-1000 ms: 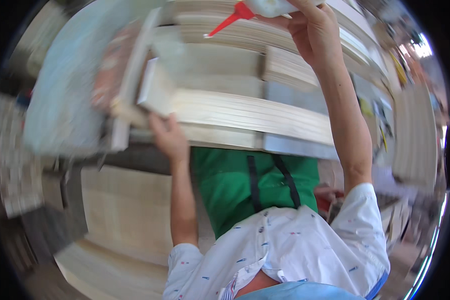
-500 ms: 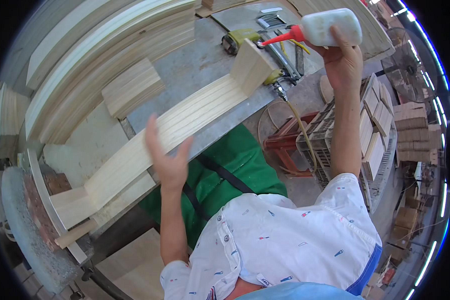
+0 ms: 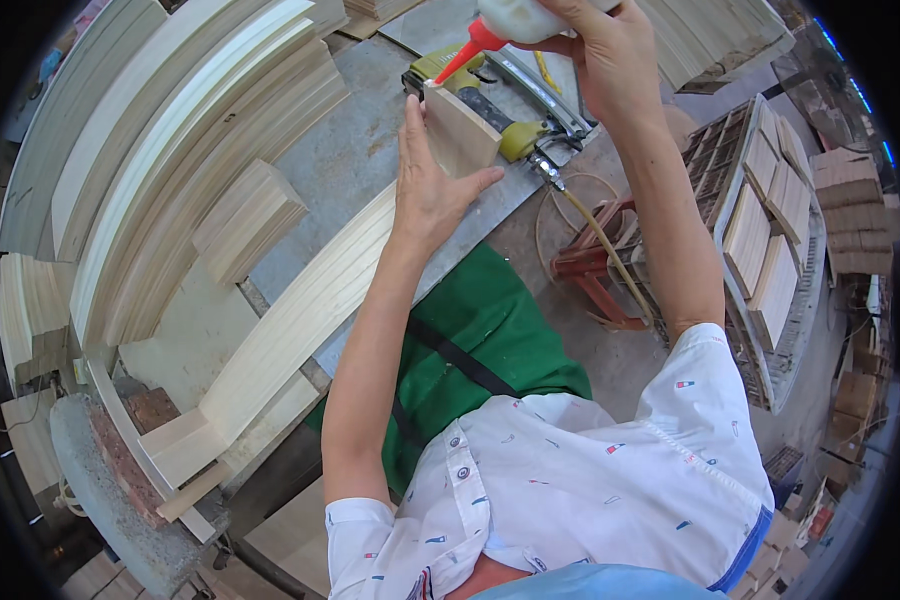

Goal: Assembling wooden frame parts using a pneumatic nail gun and wood glue.

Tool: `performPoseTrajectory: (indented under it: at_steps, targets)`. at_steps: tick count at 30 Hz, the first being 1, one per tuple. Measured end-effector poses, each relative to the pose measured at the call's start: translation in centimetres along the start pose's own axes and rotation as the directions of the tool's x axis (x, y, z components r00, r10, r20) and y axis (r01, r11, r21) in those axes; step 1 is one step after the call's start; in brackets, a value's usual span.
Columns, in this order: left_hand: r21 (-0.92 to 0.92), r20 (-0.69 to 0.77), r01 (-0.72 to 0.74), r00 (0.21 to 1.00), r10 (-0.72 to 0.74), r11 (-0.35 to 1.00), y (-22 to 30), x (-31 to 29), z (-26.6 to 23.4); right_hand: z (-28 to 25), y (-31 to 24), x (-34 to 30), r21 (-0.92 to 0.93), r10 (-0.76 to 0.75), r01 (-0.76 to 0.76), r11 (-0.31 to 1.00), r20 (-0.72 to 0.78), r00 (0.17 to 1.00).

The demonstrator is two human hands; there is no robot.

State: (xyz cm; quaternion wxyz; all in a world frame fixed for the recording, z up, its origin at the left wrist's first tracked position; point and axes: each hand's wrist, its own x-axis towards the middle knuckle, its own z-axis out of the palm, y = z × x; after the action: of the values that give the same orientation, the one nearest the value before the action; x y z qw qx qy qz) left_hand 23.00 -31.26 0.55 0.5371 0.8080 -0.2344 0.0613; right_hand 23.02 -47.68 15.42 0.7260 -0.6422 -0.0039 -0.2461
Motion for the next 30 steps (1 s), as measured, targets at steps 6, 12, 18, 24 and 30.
performPoseTrajectory:
  at_steps: [6,12,18,24,30]
  targets:
    - [-0.02,-0.023,0.011,1.0,-0.012,1.0,-0.1,-0.1,0.1,0.9,0.4,0.1,-0.011,-0.014,0.014,1.0,-0.023,1.0]
    - [-0.024,-0.025,0.023,0.999,-0.024,0.999,-0.1,-0.2,0.0,1.0,0.5,-0.2,0.011,-0.039,0.039,0.999,-0.008,0.999]
    - [-0.018,-0.02,0.023,1.0,-0.023,1.0,-0.1,-0.1,0.1,0.5,-0.1,-1.0,0.002,-0.029,0.029,1.0,-0.03,0.999]
    - [-0.019,-0.027,0.006,1.0,-0.007,1.0,-0.2,-0.1,0.0,-0.3,-0.6,-1.8,-0.064,-0.024,0.02,0.998,-0.071,0.997]
    - [-0.021,-0.003,0.034,0.999,-0.034,0.999,-0.4,-0.1,0.0,-1.6,-0.9,-2.8,0.011,-0.041,0.041,0.999,-0.017,0.999]
